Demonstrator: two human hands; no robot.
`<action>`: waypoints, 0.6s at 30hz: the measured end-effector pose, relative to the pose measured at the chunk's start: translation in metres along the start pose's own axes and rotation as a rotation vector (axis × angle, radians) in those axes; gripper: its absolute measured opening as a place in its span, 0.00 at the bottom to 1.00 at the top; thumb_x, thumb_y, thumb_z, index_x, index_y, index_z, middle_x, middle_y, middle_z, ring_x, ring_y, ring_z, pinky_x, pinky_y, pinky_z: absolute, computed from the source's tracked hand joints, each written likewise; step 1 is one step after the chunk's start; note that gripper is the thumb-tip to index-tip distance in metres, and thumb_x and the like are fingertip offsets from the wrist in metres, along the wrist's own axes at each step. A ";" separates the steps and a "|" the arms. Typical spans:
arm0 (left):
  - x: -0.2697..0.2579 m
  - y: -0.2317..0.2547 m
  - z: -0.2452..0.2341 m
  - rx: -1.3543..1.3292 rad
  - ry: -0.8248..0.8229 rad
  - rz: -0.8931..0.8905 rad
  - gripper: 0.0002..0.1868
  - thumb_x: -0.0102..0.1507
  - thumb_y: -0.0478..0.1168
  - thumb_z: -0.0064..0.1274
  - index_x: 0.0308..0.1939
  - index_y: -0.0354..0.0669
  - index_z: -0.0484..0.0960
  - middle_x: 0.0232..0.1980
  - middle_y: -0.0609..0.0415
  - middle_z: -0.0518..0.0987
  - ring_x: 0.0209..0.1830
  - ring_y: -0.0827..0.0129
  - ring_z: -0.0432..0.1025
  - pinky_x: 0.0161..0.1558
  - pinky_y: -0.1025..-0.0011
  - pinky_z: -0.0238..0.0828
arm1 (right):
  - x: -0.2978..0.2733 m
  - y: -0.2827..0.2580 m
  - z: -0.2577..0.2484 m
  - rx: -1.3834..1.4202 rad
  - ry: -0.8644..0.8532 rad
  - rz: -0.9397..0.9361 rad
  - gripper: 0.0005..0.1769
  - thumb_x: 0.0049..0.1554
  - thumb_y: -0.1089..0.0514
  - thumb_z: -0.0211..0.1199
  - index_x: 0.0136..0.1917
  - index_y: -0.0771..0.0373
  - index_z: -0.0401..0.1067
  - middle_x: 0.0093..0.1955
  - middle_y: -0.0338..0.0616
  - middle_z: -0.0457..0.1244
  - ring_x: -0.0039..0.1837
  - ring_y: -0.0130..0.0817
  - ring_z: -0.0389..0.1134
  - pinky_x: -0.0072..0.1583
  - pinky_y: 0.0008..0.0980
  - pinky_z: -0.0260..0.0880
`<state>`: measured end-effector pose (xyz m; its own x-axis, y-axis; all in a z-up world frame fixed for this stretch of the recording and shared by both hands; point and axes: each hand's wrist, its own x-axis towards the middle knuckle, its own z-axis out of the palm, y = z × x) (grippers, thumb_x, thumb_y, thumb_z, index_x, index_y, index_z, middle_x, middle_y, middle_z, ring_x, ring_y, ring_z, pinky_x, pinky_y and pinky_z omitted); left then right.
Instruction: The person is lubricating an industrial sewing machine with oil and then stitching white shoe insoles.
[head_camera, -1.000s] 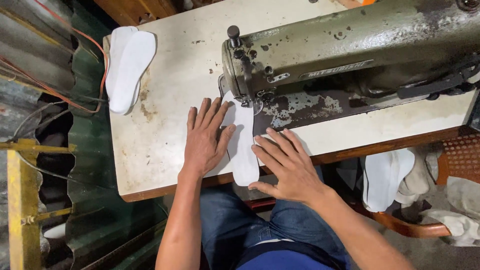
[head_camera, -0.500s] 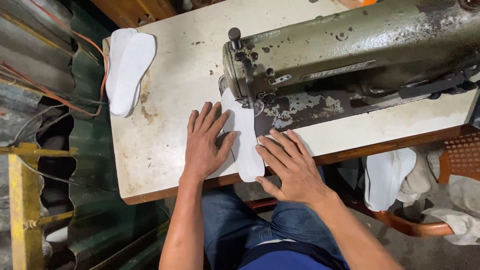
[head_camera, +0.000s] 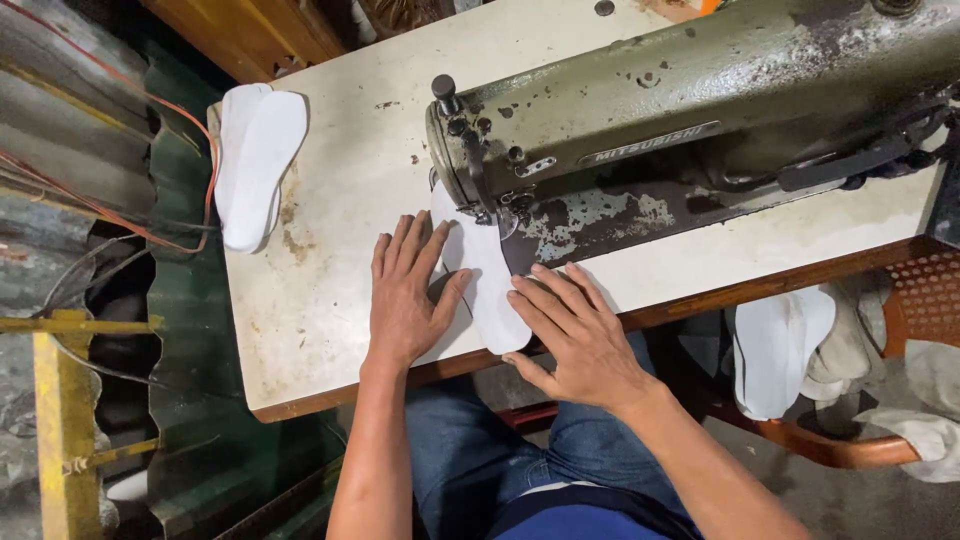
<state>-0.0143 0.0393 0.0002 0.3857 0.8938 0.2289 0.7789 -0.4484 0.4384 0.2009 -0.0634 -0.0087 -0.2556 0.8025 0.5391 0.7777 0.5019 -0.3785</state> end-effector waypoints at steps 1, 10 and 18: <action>0.000 0.000 0.000 0.001 0.000 0.001 0.32 0.67 0.60 0.51 0.72 0.53 0.73 0.77 0.47 0.67 0.81 0.54 0.54 0.79 0.50 0.36 | 0.000 -0.001 0.000 0.000 0.002 0.001 0.32 0.55 0.42 0.67 0.68 0.60 0.73 0.70 0.48 0.65 0.76 0.49 0.61 0.78 0.58 0.50; 0.000 0.001 -0.001 0.020 -0.037 -0.011 0.33 0.66 0.61 0.52 0.71 0.54 0.74 0.76 0.47 0.68 0.81 0.54 0.54 0.79 0.49 0.35 | 0.004 -0.006 0.000 0.004 0.005 0.053 0.32 0.55 0.45 0.67 0.68 0.62 0.72 0.70 0.50 0.65 0.76 0.52 0.60 0.77 0.58 0.49; 0.001 0.000 0.000 0.054 -0.067 -0.017 0.33 0.66 0.62 0.51 0.72 0.56 0.74 0.77 0.49 0.66 0.81 0.55 0.52 0.79 0.50 0.34 | 0.009 -0.010 -0.003 0.030 -0.044 0.124 0.30 0.57 0.45 0.64 0.67 0.64 0.73 0.69 0.54 0.65 0.78 0.55 0.57 0.77 0.60 0.48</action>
<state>-0.0139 0.0405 0.0006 0.4026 0.9008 0.1625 0.8104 -0.4333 0.3944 0.1924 -0.0621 0.0027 -0.1838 0.8719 0.4539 0.7876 0.4069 -0.4626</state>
